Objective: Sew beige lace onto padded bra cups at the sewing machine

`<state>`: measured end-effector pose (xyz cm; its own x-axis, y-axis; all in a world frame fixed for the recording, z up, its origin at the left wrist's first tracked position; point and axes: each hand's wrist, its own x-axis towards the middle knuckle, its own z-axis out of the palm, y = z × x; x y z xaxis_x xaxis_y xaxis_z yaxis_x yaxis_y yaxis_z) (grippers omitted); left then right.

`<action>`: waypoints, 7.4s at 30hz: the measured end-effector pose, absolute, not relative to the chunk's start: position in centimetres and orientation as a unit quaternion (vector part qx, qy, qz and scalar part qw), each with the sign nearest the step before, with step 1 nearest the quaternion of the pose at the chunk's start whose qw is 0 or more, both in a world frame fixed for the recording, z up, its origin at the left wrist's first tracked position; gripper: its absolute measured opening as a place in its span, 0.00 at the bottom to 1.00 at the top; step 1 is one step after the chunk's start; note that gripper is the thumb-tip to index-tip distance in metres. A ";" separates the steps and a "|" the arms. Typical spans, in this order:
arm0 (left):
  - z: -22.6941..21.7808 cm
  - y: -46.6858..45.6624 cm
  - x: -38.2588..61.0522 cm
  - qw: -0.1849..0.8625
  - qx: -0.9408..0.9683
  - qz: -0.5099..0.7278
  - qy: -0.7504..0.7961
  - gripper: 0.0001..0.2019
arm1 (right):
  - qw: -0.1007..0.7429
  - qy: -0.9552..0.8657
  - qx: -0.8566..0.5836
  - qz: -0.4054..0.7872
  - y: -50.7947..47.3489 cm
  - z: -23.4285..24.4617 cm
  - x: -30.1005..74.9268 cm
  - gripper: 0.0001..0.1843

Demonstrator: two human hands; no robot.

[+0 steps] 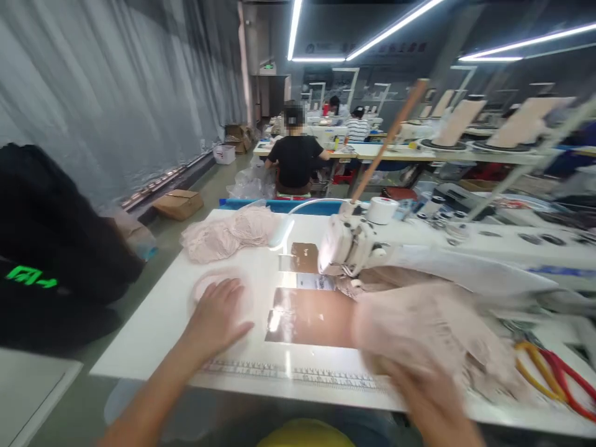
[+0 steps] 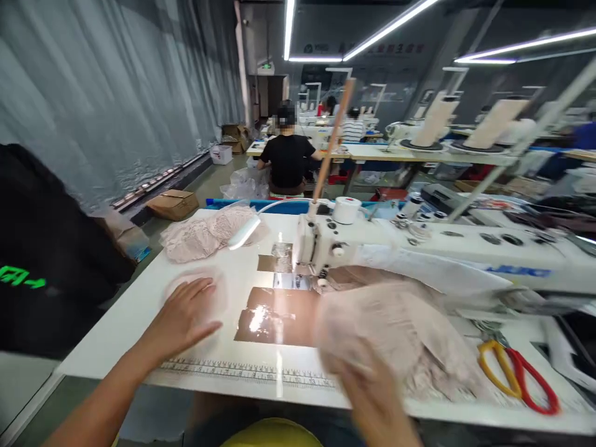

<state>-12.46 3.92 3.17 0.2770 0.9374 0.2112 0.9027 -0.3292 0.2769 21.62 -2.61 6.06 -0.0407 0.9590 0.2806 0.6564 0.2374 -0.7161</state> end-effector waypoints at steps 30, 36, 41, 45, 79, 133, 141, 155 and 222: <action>2.8 2.3 -3.5 0.573 0.608 0.393 0.384 0.36 | 0.372 -0.383 -0.295 0.792 2.0 1.4 16.6 0.22; 1.6 2.9 -4.2 0.768 0.490 0.267 0.314 0.25 | 0.446 -0.373 -0.301 0.756 3.1 0.9 17.5 0.16; 1.3 2.7 -4.5 0.764 0.481 0.299 0.310 0.19 | 0.498 -0.353 -0.328 0.721 3.9 0.4 18.0 0.16; 2.1 2.3 -2.0 0.718 0.467 0.372 0.357 0.22 | 0.479 -0.372 -0.362 0.708 4.0 1.3 16.8 0.17; -0.5 0.9 -2.2 0.429 0.574 0.489 0.497 0.13 | 0.462 -0.738 -0.420 0.255 4.3 1.8 17.2 0.09; 0.0 -1.6 -5.5 0.799 0.390 0.331 0.316 0.11 | 0.569 -0.286 -0.428 0.641 4.3 2.4 17.5 0.18; 5.0 1.2 -6.5 0.514 0.680 0.346 0.392 0.35 | 0.355 -0.617 -0.349 0.610 2.7 3.9 16.0 0.08; 4.1 1.9 -4.7 0.605 0.632 0.281 0.394 0.13 | 0.424 -0.708 -0.413 0.386 2.5 4.1 15.2 0.09; 1.6 11.8 1.6 0.159 0.899 0.171 0.370 0.13 | 0.033 -0.839 -0.542 0.044 8.6 0.3 19.1 0.17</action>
